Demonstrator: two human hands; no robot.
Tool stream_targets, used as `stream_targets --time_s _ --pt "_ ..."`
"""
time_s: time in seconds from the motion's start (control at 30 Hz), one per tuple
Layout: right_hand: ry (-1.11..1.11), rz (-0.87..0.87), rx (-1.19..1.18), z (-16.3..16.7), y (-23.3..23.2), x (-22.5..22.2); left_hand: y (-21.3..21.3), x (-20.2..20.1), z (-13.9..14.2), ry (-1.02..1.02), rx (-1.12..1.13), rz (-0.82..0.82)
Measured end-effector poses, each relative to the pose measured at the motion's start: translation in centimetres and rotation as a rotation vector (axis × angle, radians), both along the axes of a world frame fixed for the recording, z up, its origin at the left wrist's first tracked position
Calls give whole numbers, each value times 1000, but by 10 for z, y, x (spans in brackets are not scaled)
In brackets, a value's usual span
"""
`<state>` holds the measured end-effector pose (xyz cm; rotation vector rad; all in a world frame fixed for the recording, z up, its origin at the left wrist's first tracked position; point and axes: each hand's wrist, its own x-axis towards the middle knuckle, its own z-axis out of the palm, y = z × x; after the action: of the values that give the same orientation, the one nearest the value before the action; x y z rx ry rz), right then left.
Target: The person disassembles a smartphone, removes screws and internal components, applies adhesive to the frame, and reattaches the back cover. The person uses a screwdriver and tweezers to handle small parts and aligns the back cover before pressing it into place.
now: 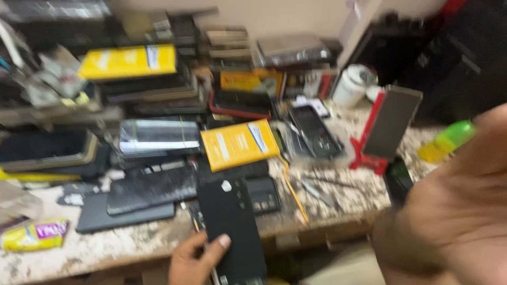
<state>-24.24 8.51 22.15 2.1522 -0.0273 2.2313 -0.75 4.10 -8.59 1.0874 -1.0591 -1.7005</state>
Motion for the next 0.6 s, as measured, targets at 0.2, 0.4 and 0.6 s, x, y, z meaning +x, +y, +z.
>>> stream_targets --time_s 0.2,0.4,0.6 --pt "1 -36 542 -126 0 -28 -22 -25 -6 217 -206 37" --pt "-16 -294 1002 -267 -54 -64 -67 -43 -17 228 -323 -146" --pt "-78 -433 1214 -299 -73 -91 -61 -57 -2 294 -388 19"
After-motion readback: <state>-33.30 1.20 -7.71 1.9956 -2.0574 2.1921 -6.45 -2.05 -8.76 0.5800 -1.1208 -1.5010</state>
